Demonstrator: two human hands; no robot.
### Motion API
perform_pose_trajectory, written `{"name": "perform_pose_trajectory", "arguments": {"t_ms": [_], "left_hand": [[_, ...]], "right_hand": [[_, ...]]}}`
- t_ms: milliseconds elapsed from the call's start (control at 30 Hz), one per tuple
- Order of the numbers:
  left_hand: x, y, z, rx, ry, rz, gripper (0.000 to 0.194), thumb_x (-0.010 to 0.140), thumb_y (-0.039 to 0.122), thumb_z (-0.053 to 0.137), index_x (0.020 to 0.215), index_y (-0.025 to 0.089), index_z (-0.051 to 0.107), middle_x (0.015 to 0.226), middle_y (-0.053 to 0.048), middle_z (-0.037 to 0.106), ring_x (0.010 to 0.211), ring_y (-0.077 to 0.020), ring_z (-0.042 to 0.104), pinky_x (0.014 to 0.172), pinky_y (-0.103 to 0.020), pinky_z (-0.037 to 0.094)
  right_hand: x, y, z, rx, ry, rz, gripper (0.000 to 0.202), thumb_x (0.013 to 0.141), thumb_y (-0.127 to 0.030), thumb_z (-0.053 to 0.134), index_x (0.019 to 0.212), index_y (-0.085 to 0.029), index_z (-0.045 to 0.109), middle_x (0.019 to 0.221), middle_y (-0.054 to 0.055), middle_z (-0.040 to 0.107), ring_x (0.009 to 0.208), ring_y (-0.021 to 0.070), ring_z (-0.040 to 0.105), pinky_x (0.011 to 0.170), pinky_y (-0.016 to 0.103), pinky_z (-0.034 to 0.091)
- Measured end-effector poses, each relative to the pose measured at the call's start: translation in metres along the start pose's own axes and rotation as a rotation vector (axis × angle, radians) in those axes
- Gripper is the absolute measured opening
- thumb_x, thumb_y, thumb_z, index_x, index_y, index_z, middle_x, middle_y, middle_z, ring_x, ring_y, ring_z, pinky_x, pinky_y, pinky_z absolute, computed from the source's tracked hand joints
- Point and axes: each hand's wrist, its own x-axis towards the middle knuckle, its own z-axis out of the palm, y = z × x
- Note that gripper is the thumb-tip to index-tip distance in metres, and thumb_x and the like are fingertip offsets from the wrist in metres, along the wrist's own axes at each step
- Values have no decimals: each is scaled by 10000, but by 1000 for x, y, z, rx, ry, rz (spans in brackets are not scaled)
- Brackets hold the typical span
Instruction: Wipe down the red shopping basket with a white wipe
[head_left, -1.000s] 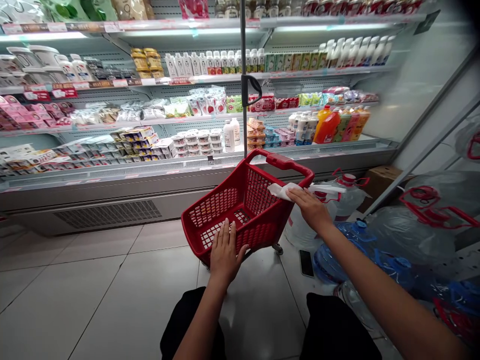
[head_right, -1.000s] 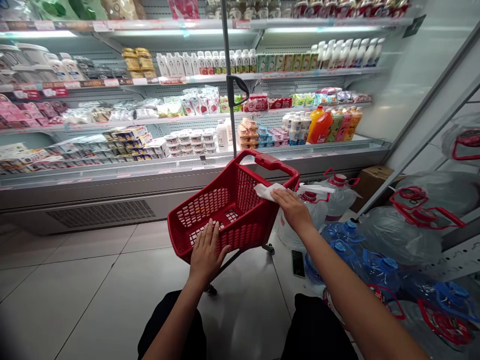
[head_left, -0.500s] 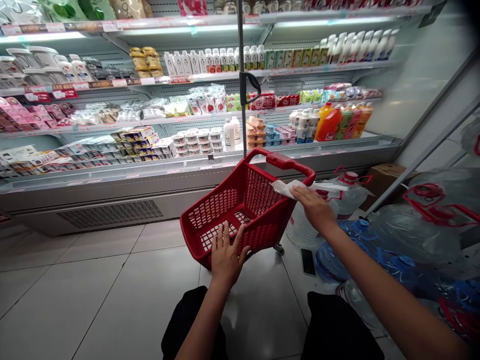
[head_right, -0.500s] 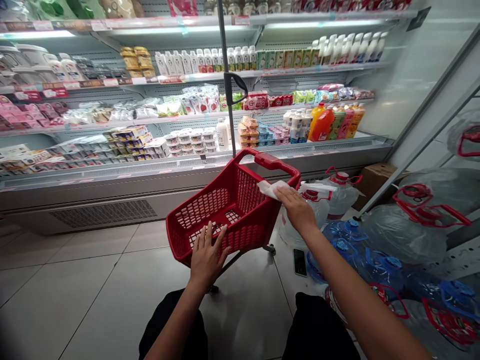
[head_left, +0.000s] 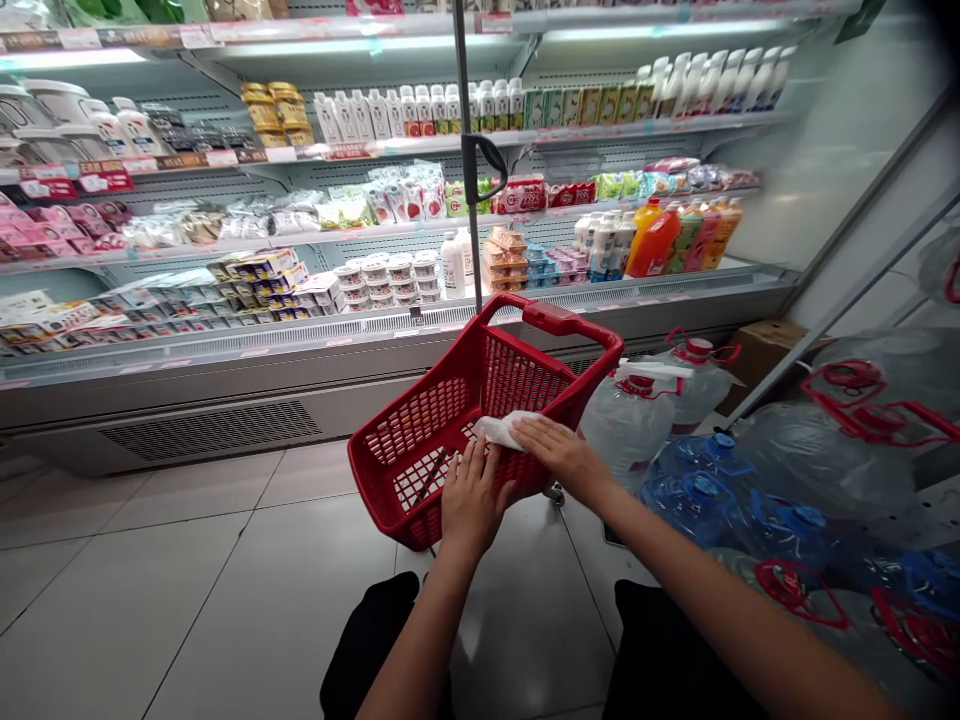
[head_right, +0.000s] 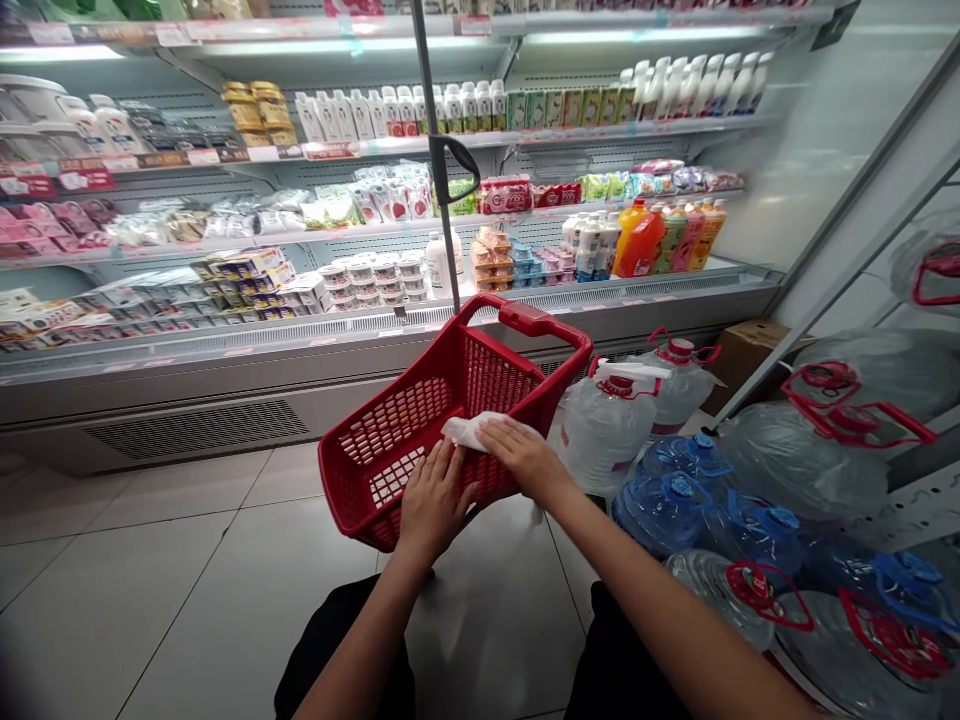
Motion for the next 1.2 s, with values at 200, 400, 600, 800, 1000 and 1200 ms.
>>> {"name": "perform_pose_trajectory", "arguments": {"t_ms": [200,400,600,800,1000,1200], "left_hand": [[-3,2,-4,-4,3,0,759,1038,453,507,1694,280,166,1723,-75,294,1527,-304,416,1208,-509,402],[2,9,0,-8,11,3,827,1028,476,522,1698,209,118,1740,-108,237,1564,-288,352,1254,-486,339],[-8,-2,-2,-13,0,25,879,1036,487,497,1695,140,31,1728,-145,266,1572,-271,339,1267,-460,320],[-51,-28,-8,43,-3,-57,843,1045,454,465,1700,184,8,1724,-122,285,1571,-290,338,1279,-499,285],[-43,-19,0,7,0,-33,881,1027,375,512,1691,132,-12,1723,-163,278,1574,-282,332,1249,-454,351],[-41,-28,3,-60,13,0,909,1029,357,530,1684,129,-59,1723,-182,272,1577,-287,327,1241,-459,374]], "right_hand": [[-17,83,-49,-138,76,226,692,935,49,339,1572,-177,489,1586,103,530,1495,242,466,1277,503,367],[-10,20,-8,-62,94,169,681,965,1,381,1618,-191,414,1575,97,544,1498,234,463,1269,481,392],[-8,22,-3,60,12,-12,680,987,-22,389,1630,-244,384,1580,57,542,1479,198,487,1266,477,395],[-11,76,-9,1,101,185,698,956,18,347,1607,-219,433,1575,79,548,1506,203,448,1288,488,359],[-8,-10,34,62,91,157,706,969,-7,398,1640,-224,365,1597,77,521,1509,211,444,1279,482,378],[-9,-12,29,92,-4,3,723,965,8,389,1636,-258,372,1575,33,549,1475,186,492,1263,433,400]]}}
